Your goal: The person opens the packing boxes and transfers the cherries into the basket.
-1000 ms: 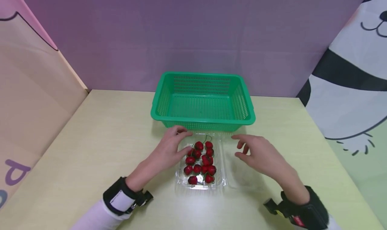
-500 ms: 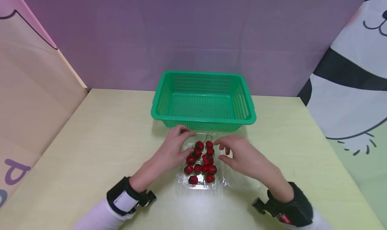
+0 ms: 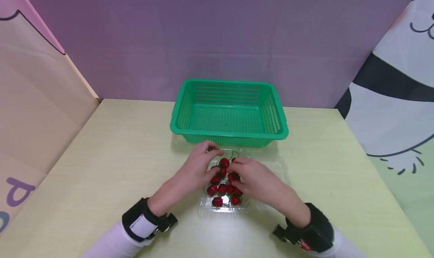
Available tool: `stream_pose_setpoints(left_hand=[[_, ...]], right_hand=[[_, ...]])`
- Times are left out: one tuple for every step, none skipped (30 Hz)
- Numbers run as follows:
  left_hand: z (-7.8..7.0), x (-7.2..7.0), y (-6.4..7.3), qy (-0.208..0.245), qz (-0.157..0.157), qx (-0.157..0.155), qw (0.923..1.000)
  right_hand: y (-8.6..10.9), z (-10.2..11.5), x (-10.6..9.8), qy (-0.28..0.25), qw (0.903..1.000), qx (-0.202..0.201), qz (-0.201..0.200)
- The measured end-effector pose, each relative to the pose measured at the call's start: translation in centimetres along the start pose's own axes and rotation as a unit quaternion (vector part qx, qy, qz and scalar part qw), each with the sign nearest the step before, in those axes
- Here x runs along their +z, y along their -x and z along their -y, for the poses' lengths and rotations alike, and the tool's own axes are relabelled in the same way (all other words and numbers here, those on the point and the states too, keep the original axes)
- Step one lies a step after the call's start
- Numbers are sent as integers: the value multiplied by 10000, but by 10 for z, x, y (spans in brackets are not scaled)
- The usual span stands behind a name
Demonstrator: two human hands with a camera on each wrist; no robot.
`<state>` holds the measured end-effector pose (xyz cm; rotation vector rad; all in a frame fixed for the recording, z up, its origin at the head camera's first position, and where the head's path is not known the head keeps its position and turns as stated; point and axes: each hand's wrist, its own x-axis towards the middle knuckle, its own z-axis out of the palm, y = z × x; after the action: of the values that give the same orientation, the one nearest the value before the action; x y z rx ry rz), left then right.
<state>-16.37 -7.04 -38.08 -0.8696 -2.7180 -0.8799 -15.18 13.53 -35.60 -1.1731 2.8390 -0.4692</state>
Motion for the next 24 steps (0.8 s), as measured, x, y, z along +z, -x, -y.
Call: stream_pose_setpoints(left_hand=[[0, 0, 0, -8, 31, 11, 10000], [-1, 0, -1, -5, 65, 24, 10000], [-1, 0, -1, 1, 95, 34, 9999], [-2, 0, -1, -6, 127, 52, 9999], [-2, 0, -1, -4, 165, 57, 9998], [-2, 0, -2, -7, 205, 57, 9998], [-3, 0, -2, -15, 246, 47, 9997], [-3, 0, -2, -4, 287, 34, 9996], [-3, 1, -2, -3, 328, 19, 9995], [-3, 1, -2, -16, 371, 2, 9993], [-3, 1, -2, -26, 410, -19, 9992], [-3, 1, -2, -27, 446, -37, 9990], [-3, 2, -3, -36, 473, -47, 9989], [-3, 2, -3, -41, 500, -57, 9987], [-3, 2, -3, -54, 526, -63, 9986], [-2, 2, -3, -53, 545, -68, 9985], [-2, 3, -2, -55, 561, -69, 9984], [-2, 3, -2, -64, 580, -77, 9983], [-2, 3, -2, -72, 599, -85, 9981], [-2, 3, -2, -82, 626, -103, 9979], [-2, 3, -2, -99, 653, -120, 9977], [-2, 3, -2, -108, 676, -137, 9976], [-2, 3, -2, -136, 712, -156, 9972], [-2, 3, -2, -147, 746, -177, 9969]], right_hand=[[0, 0, 1, 85, 9999, 14, 59], [-1, 1, 2, 186, 9998, 31, 111], [-1, 1, 3, 266, 9995, 43, 153], [-2, 1, 4, 337, 9992, 52, 191], [-2, 1, 6, 407, 9989, 48, 222], [-2, 1, 7, 450, 9987, 45, 247], [-3, 0, 7, 489, 9984, 49, 269], [-3, 0, 8, 519, 9983, 52, 279], [-3, 0, 9, 543, 9981, 60, 290], [-3, 0, 10, 570, 9979, 63, 296], [-3, 0, 10, 600, 9978, 62, 294], [-3, 0, 10, 625, 9976, 62, 293], [-3, 0, 11, 656, 9974, 59, 288], [-3, 0, 11, 678, 9973, 57, 279], [-3, 0, 11, 700, 9971, 62, 281], [-3, 0, 11, 712, 9970, 72, 279], [-3, 0, 11, 722, 9970, 80, 280], [-4, 1, 11, 729, 9969, 94, 290], [-4, 1, 11, 731, 9968, 111, 300], [-4, 1, 11, 730, 9968, 125, 314], [-4, 1, 11, 726, 9967, 137, 329], [-4, 1, 11, 720, 9967, 149, 334], [-4, 1, 11, 708, 9968, 161, 344], [-4, 1, 11, 687, 9969, 177, 352]])
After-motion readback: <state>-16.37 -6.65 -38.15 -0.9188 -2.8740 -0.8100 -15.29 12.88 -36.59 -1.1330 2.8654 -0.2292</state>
